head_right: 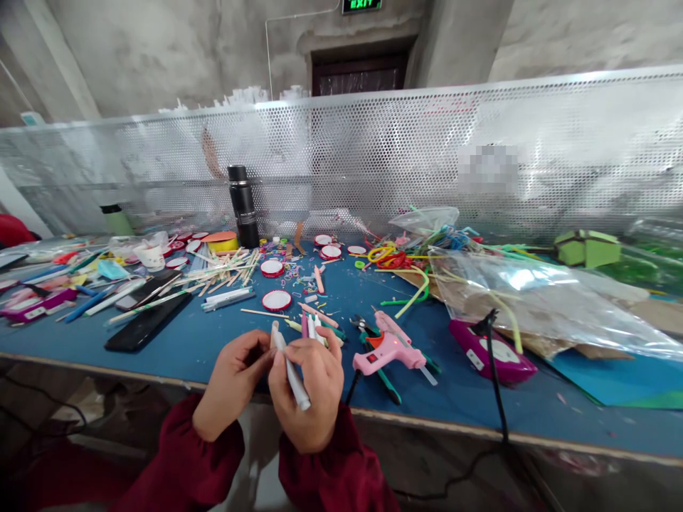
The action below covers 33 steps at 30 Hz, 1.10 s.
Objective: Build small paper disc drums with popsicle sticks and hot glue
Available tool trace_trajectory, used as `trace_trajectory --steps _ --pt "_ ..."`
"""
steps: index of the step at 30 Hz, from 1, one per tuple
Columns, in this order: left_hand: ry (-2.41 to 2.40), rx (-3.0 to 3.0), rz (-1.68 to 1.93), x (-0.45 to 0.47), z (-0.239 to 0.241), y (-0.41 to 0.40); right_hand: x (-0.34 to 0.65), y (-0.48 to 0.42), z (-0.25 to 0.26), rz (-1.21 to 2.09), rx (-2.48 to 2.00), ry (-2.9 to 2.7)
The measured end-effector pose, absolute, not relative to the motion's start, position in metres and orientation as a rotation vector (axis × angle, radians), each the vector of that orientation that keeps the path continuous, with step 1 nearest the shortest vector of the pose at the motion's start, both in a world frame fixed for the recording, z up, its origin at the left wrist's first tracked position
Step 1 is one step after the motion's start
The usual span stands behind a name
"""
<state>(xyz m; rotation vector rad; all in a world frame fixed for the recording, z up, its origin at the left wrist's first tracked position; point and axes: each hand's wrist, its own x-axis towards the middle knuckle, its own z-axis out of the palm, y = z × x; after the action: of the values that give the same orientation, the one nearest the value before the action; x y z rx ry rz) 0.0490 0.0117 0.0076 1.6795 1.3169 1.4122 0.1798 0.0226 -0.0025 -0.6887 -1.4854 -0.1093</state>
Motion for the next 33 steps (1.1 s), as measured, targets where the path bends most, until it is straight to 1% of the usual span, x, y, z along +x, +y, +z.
trace_trajectory --steps 33 --pt "1.312 1.649 1.428 0.0494 0.0088 0.0106 0.1802 0.0231 -0.0059 -0.100 -0.700 -1.465"
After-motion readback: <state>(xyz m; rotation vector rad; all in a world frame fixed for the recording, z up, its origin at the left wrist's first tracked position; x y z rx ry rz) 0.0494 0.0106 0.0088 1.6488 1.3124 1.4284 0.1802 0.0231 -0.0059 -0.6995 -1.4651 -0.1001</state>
